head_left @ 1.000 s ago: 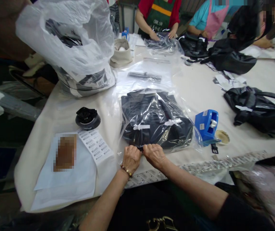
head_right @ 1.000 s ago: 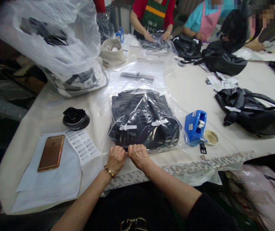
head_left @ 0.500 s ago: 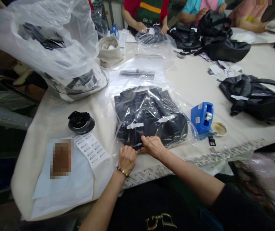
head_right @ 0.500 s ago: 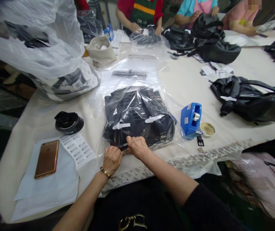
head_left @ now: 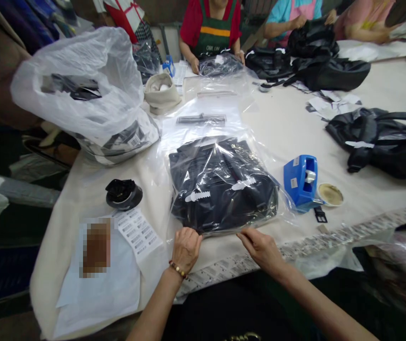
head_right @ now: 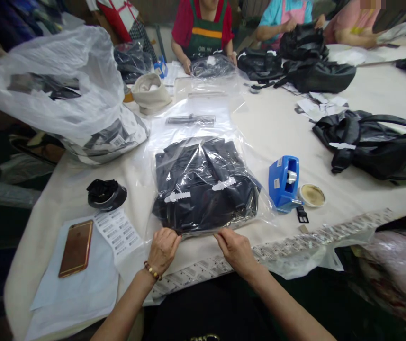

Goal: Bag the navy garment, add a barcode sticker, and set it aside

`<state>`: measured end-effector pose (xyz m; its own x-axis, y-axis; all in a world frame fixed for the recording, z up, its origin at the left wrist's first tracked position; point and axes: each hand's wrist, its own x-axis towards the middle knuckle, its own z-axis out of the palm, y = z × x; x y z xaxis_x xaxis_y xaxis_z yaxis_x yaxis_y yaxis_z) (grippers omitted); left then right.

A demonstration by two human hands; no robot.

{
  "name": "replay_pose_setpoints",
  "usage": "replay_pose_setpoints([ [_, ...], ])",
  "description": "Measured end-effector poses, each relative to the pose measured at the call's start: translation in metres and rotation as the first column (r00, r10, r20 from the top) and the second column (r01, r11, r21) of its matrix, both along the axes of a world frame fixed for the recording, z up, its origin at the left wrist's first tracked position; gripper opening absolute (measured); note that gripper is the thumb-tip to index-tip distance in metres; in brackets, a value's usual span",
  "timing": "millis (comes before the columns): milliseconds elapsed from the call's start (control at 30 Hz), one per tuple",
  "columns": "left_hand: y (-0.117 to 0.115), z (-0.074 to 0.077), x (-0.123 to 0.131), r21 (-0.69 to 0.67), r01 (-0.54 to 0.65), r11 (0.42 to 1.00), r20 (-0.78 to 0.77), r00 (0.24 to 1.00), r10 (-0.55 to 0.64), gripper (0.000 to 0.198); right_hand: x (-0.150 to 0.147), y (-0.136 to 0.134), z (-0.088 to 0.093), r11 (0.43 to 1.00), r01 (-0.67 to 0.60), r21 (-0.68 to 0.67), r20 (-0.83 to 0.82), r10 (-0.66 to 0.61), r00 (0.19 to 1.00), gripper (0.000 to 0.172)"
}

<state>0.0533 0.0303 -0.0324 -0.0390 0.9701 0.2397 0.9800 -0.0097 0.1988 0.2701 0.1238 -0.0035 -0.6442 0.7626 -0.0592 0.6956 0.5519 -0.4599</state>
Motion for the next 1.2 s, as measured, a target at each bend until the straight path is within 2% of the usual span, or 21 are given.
replay_pose_setpoints([
  [133,-0.007,0.005,0.008,0.120,-0.048,0.992,0.006,0.999,0.048,0.012,0.020,-0.016,-0.013,0.999,0.030,-0.040,-0.116,-0.035,0.993,0.029],
  [233,0.000,0.005,0.014,0.225,-0.056,0.973,-0.060,0.996,0.071,0.025,0.021,-0.022,-0.019,0.999,-0.009,-0.034,-0.118,0.004,0.993,0.029],
  [300,0.013,0.004,0.014,0.228,-0.053,0.972,-0.095,0.993,0.077,0.028,0.020,-0.021,-0.021,0.999,-0.046,-0.019,-0.115,0.044,0.992,0.029],
  [400,0.026,0.006,0.008,0.163,-0.042,0.986,-0.076,0.996,0.055,0.024,0.023,-0.015,-0.021,0.997,-0.077,-0.007,-0.122,0.076,0.990,0.029],
  [500,0.020,0.009,-0.002,0.162,-0.037,0.986,-0.029,0.999,0.043,0.015,0.038,-0.001,-0.017,1.000,-0.016,0.014,-0.221,0.019,0.975,0.025],
  [533,0.014,0.010,-0.006,0.188,-0.073,0.979,-0.002,0.997,0.075,0.015,0.044,0.006,-0.016,0.999,0.026,0.027,-0.270,-0.017,0.963,0.022],
  [600,0.005,0.011,-0.016,0.207,-0.236,0.949,0.123,0.969,0.215,0.022,0.057,0.023,-0.011,0.987,0.137,0.079,-0.368,-0.099,0.925,0.017],
  [633,0.003,0.011,-0.023,0.164,-0.355,0.920,0.226,0.922,0.316,0.030,0.063,0.033,-0.009,0.972,0.203,0.118,-0.408,-0.139,0.902,0.017],
  [667,0.003,0.011,-0.029,0.063,-0.482,0.874,0.355,0.829,0.431,0.041,0.068,0.045,-0.007,0.950,0.271,0.156,-0.440,-0.179,0.880,0.020],
  [700,0.007,0.011,-0.037,-0.083,-0.580,0.810,0.478,0.690,0.543,0.054,0.071,0.058,-0.004,0.924,0.334,0.186,-0.465,-0.216,0.858,0.024],
  [733,0.013,0.012,-0.044,-0.243,-0.627,0.740,0.568,0.527,0.632,0.067,0.072,0.072,-0.002,0.901,0.387,0.197,-0.485,-0.253,0.837,0.030],
  [767,0.021,0.012,-0.050,-0.383,-0.622,0.683,0.621,0.374,0.689,0.077,0.072,0.087,0.000,0.886,0.428,0.177,-0.489,-0.298,0.820,0.040],
  [800,0.030,0.012,-0.056,-0.480,-0.587,0.652,0.651,0.259,0.713,0.082,0.071,0.102,0.001,0.880,0.459,0.121,-0.475,-0.355,0.805,0.050],
  [833,0.039,0.013,-0.060,-0.531,-0.544,0.650,0.674,0.193,0.713,0.082,0.068,0.118,0.003,0.877,0.480,0.032,-0.437,-0.419,0.796,0.062],
  [900,0.055,0.015,-0.064,-0.557,-0.457,0.693,0.731,0.126,0.671,0.075,0.059,0.147,0.004,0.843,0.488,-0.227,-0.296,-0.537,0.790,0.086],
  [967,0.065,0.017,-0.064,-0.586,-0.351,0.730,0.779,0.002,0.626,0.068,0.050,0.172,0.003,0.756,0.464,-0.461,-0.143,-0.580,0.802,0.103],
  [1000,0.068,0.017,-0.063,-0.599,-0.304,0.741,0.789,-0.066,0.610,0.065,0.045,0.182,0.001,0.719,0.449,-0.530,-0.096,-0.577,0.811,0.108],
  [1067,0.071,0.017,-0.062,-0.611,-0.268,0.745,0.790,-0.159,0.592,0.060,0.039,0.197,-0.004,0.682,0.423,-0.596,-0.057,-0.562,0.825,0.115],
  [1200,0.075,0.010,-0.059,-0.606,-0.373,0.703,0.792,-0.200,0.577,0.057,0.033,0.215,-0.017,0.627,0.401,-0.668,-0.022,-0.555,0.832,0.124],
])
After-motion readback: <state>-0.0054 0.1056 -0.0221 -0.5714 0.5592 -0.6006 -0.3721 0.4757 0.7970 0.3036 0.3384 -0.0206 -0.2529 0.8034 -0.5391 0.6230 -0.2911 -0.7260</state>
